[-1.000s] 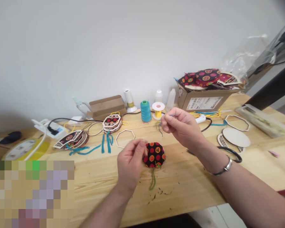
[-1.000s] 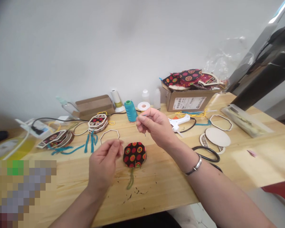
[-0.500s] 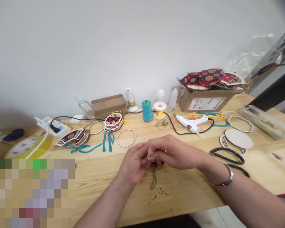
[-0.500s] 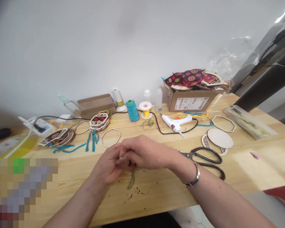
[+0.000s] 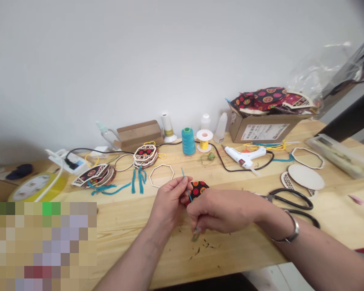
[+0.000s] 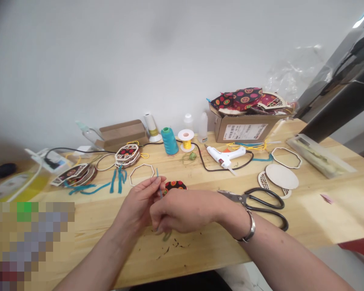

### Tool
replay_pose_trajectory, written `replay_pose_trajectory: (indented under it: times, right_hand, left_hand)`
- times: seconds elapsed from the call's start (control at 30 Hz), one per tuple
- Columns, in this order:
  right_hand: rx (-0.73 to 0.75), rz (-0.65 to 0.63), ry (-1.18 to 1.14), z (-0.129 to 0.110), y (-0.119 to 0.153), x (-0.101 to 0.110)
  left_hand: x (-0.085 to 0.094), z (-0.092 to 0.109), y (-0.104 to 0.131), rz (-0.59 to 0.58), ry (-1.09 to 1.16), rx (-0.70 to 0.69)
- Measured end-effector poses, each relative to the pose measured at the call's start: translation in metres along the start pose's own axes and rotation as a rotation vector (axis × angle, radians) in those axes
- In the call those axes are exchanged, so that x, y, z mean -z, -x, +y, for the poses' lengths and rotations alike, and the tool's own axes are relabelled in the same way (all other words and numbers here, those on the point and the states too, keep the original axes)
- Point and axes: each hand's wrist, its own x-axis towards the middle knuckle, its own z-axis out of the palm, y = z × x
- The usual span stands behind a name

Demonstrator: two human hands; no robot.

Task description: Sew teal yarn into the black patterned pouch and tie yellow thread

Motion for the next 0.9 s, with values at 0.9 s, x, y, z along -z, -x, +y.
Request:
replay_pose_trajectory:
  times: [0.9]
  right_hand:
    - [0.011, -0.047, -0.075, 0.009, -0.005, -0.007]
  left_hand:
    - [-0.007, 0.006, 0.007, -0.062, 0.047, -0.006]
